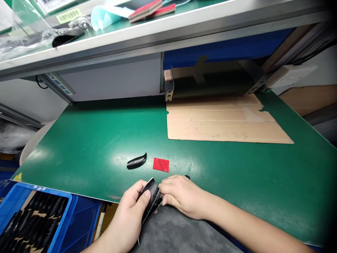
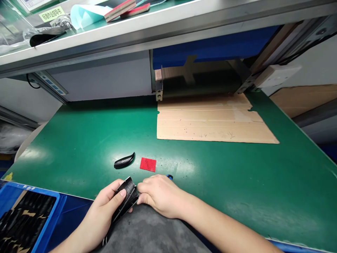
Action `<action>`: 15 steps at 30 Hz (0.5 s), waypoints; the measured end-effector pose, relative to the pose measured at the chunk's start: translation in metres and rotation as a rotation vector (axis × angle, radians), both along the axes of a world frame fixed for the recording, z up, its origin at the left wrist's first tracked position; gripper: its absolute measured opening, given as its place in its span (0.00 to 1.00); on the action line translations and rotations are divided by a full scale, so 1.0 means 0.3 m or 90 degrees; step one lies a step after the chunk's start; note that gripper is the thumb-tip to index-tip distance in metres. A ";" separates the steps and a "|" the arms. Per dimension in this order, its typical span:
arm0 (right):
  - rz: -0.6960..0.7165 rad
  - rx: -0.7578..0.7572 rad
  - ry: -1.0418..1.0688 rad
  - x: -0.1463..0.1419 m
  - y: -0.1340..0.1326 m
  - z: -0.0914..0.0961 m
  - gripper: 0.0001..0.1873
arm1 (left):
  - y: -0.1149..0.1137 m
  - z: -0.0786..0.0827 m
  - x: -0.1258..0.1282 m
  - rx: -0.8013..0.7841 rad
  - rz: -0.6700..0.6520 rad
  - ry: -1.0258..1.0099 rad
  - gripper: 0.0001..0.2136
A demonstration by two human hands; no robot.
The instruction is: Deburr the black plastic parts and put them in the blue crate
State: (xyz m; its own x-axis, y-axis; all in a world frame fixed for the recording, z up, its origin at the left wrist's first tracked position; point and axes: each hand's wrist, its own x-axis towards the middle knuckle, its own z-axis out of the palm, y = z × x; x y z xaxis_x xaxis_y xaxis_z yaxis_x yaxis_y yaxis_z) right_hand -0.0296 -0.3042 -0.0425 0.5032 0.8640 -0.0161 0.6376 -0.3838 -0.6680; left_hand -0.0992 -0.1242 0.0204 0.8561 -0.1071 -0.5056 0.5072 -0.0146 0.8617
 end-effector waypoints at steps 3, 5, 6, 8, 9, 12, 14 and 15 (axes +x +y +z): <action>-0.094 0.125 0.090 -0.020 0.000 -0.013 0.27 | -0.005 0.005 0.002 -0.039 0.027 -0.004 0.11; -0.164 0.157 0.093 -0.040 0.007 -0.014 0.29 | -0.009 0.006 0.005 -0.061 0.039 -0.004 0.11; -0.184 0.158 0.090 -0.048 0.010 -0.012 0.29 | -0.012 0.006 0.007 -0.068 0.041 -0.005 0.11; -0.195 0.157 0.093 -0.054 0.015 -0.009 0.29 | -0.014 0.004 0.009 -0.076 0.043 -0.010 0.10; -0.178 0.164 0.114 -0.052 0.015 -0.008 0.29 | -0.014 0.002 0.009 -0.075 0.041 -0.011 0.10; -0.036 0.204 0.270 -0.033 0.001 -0.015 0.30 | -0.009 0.001 0.010 -0.064 0.031 0.000 0.10; -0.026 0.237 0.338 -0.021 -0.015 -0.020 0.30 | -0.004 0.005 0.017 -0.046 0.031 0.019 0.11; -0.078 0.257 0.326 -0.017 -0.023 -0.020 0.30 | -0.001 0.009 0.024 -0.030 0.024 0.024 0.11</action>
